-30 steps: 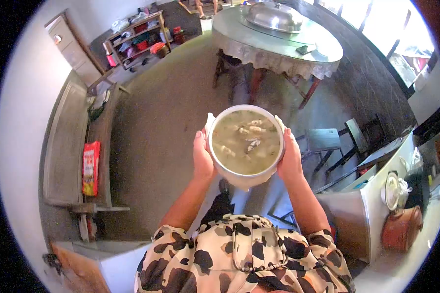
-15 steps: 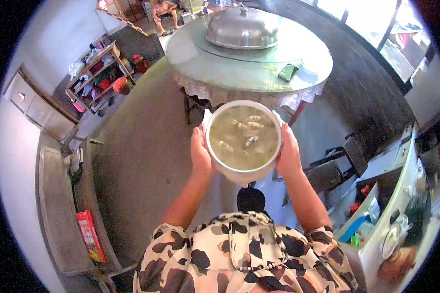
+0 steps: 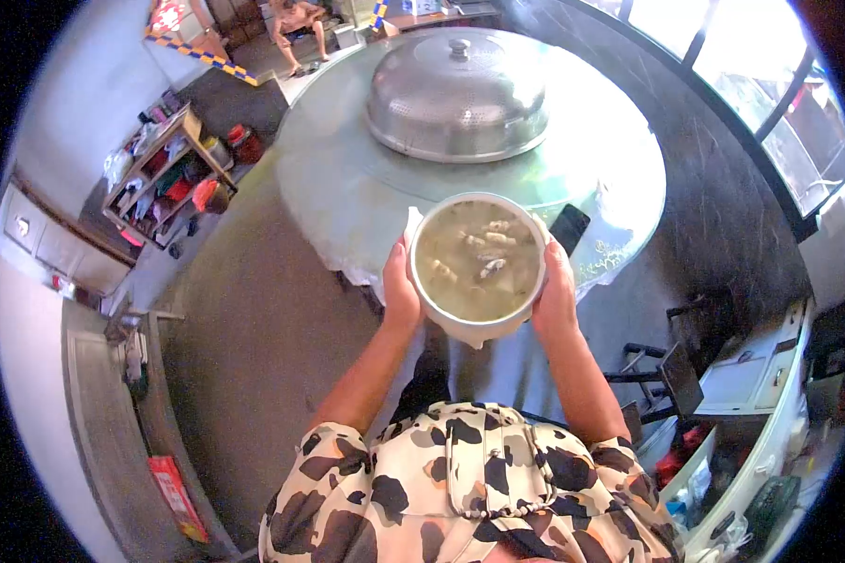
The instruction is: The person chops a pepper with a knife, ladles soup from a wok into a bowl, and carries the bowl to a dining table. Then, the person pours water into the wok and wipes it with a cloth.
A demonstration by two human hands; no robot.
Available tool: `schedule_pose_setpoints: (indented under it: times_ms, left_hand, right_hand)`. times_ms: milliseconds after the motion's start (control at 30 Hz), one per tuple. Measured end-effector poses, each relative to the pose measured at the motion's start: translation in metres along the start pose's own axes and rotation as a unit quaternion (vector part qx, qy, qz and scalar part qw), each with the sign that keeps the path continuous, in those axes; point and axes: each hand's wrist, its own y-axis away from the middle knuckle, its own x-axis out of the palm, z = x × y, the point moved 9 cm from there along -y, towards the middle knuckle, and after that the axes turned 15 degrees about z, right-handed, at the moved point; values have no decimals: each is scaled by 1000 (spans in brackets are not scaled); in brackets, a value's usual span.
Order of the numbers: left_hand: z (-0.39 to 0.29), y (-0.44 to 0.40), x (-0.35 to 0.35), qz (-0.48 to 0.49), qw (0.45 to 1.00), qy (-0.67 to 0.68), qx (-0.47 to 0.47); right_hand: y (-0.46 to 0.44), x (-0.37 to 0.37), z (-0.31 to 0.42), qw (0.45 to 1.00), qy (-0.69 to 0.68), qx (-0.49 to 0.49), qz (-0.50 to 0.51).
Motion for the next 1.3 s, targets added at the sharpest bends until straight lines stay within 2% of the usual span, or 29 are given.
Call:
schedule_pose_setpoints:
  times_ms: [133,367,467,633,700,800,900,967,1100,1200,1300]
  left_hand:
    - [19,-8,-29,-4,999,-33,5]
    - [23,-13,-29,42,998,-42,-23]
    - [29,-15,-32,92,993,-58,-43]
    - [12,-29,-25,79,989,-118,-48]
    - [14,2,-35,60,983,-160,-69]
    - [20,6,-41,66,991,-106,-43]
    - [17,3,-39,60,986,-154,-19]
    - [18,-2,-38,51,990,-133,-9]
    - [42,-8,-53,19,999,-19,-38]
    - [32,-15,-46,16,998,-55,-26]
    - [21,-9,-45,-63,992,-96,-44]
  right_hand:
    - [1,-10,-11,1000,13,-4,-28]
    - [11,-19,-20,997,36,-34,-65]
    - [17,-24,-28,994,54,-43,-82]
    - [13,-17,-17,993,63,-31,-97]
    - [40,-13,-40,993,52,-24,-102]
    - [42,-17,-42,993,57,-22,-103]
    - [35,-12,-31,994,53,-18,-97]
    - [24,-15,-26,995,47,-22,-88]
    - [19,-17,-21,993,21,-39,-108]
    - [22,-24,-22,987,-15,-62,-147]
    - [27,-35,-28,979,-41,-93,-177]
